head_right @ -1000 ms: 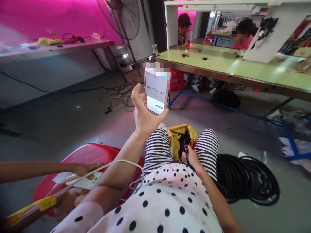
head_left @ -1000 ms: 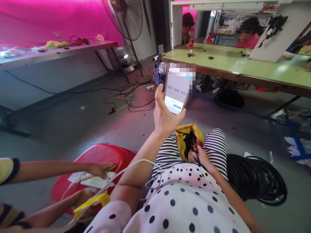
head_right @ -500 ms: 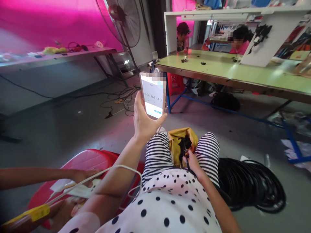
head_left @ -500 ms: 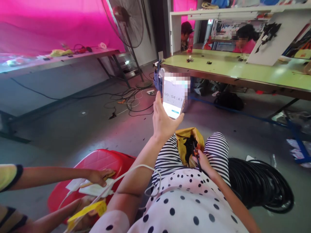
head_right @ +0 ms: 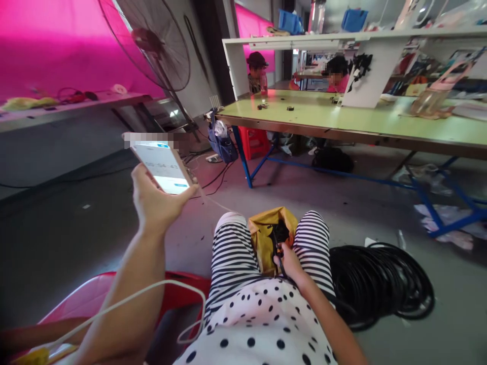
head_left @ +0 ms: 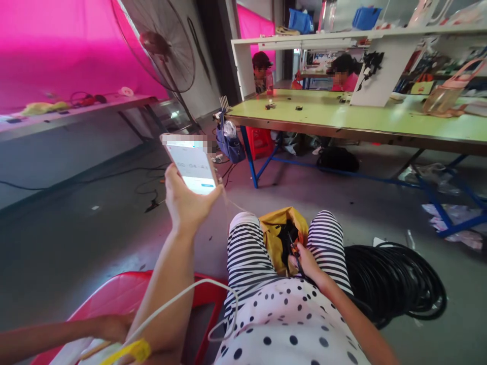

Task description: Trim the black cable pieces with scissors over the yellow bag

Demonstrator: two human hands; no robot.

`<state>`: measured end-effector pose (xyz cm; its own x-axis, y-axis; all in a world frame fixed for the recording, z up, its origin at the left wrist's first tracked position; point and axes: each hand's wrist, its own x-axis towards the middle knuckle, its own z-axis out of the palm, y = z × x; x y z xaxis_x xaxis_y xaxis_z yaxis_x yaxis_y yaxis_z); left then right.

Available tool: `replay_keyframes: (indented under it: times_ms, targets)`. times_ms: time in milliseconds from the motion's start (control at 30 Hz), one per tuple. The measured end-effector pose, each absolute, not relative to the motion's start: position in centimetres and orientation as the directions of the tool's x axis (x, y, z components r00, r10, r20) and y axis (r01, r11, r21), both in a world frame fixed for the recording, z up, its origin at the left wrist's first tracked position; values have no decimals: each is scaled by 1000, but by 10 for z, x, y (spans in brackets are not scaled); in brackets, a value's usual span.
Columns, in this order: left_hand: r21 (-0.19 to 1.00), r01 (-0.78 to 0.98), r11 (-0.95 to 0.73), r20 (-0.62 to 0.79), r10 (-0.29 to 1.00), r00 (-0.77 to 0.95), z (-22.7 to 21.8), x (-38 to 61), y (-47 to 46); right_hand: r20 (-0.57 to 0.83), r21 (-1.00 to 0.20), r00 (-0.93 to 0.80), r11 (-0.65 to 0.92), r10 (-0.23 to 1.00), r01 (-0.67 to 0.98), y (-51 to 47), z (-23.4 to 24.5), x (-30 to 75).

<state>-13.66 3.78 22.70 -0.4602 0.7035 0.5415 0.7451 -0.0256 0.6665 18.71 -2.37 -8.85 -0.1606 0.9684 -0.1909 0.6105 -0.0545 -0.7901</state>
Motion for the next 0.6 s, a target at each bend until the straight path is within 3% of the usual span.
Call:
replay_keyframes:
  times_ms: [167,300,467,600]
  targets:
    - [660,704,263,413,655,-632,251,-172,49,-211,-779,-139,-81,968,622,-24,-87,186]
    - [661,645,384,359,592,-721,258,-199,52,-195,-786,-142,-68,970,614,-24,-85,185]
    - [637,661,396,367,599,-712,250,-206,47,-204,-775,-154,-63,967,629,-23,-83,183]
    - [709,641,294,361,629,-688,232,-194,42,-217,-765,-149,-73,965,640,-24,-81,183]
